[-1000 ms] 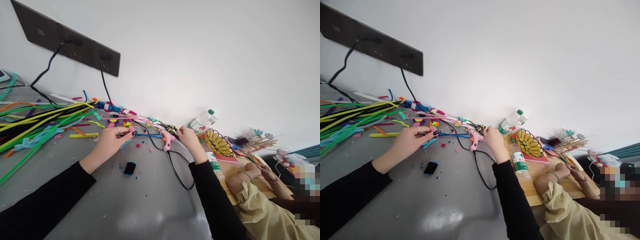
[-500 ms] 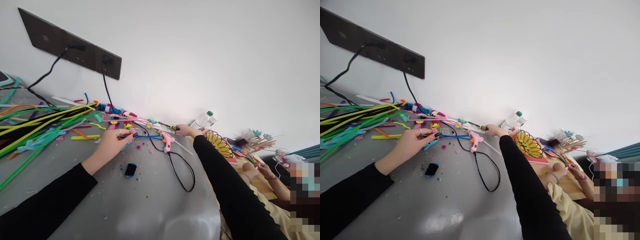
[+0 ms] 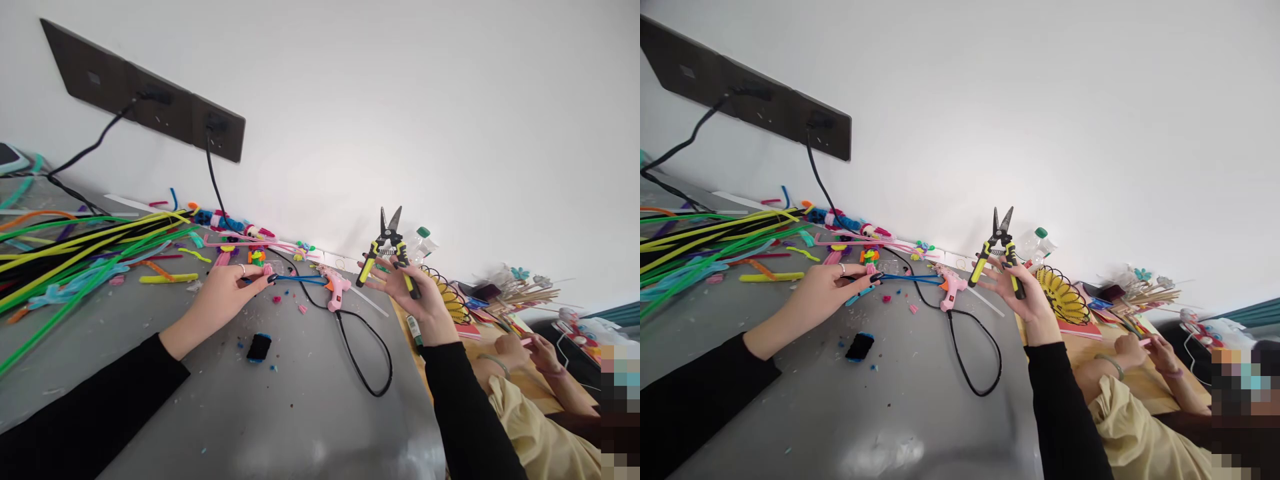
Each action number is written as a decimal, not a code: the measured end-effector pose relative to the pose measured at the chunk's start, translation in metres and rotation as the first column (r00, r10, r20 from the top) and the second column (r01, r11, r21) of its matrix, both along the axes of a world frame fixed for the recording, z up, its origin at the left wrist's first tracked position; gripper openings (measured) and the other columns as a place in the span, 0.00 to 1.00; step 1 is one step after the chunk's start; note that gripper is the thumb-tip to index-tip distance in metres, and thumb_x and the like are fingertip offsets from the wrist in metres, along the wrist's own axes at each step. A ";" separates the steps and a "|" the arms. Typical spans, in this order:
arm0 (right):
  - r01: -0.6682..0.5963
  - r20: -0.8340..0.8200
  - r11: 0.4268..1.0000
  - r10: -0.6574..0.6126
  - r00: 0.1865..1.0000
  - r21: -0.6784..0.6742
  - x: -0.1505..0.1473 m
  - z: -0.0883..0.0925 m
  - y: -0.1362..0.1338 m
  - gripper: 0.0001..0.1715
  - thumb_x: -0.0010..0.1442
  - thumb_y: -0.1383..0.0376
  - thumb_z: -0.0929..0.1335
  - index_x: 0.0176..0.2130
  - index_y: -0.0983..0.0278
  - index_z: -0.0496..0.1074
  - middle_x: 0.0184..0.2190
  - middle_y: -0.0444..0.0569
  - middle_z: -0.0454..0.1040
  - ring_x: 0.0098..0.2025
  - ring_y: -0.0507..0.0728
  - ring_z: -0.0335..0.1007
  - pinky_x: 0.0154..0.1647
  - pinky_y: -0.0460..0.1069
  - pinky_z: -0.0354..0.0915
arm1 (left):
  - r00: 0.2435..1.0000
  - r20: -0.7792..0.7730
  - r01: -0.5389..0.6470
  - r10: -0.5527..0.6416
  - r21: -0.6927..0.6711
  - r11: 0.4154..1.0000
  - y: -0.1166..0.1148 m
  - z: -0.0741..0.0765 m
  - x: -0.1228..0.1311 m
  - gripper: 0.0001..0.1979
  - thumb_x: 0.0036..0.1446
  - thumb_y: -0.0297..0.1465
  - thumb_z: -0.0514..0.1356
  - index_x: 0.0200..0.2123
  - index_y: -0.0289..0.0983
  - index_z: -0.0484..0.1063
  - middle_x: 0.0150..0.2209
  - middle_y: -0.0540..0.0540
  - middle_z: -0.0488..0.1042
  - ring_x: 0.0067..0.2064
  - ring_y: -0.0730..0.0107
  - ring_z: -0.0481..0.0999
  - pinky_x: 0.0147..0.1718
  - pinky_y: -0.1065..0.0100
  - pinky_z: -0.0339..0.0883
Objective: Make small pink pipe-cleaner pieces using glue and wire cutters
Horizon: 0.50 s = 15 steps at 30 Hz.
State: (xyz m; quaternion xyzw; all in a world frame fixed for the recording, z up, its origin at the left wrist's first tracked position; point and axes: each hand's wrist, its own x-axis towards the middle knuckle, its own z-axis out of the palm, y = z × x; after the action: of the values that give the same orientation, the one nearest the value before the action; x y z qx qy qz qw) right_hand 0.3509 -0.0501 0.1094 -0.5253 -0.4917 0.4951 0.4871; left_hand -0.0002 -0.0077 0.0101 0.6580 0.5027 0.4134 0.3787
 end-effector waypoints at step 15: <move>-0.030 0.181 0.978 -0.008 0.983 0.206 -0.104 -0.043 0.014 0.25 0.53 0.66 0.73 0.46 0.55 0.59 0.43 0.44 0.73 0.42 0.56 0.73 0.44 0.54 0.72 | 1.000 -0.023 0.016 -0.013 0.108 0.994 -0.002 0.006 -0.002 0.20 0.56 0.47 0.60 0.37 0.39 0.84 0.40 0.42 0.87 0.37 0.54 0.84 0.36 0.61 0.77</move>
State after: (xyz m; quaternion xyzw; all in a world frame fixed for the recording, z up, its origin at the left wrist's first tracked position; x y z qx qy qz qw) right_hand 0.2471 -0.0361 0.0663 -0.5115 -0.5858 0.3940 0.4899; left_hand -0.0026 -0.0093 0.0158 0.6856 0.4792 0.4298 0.3400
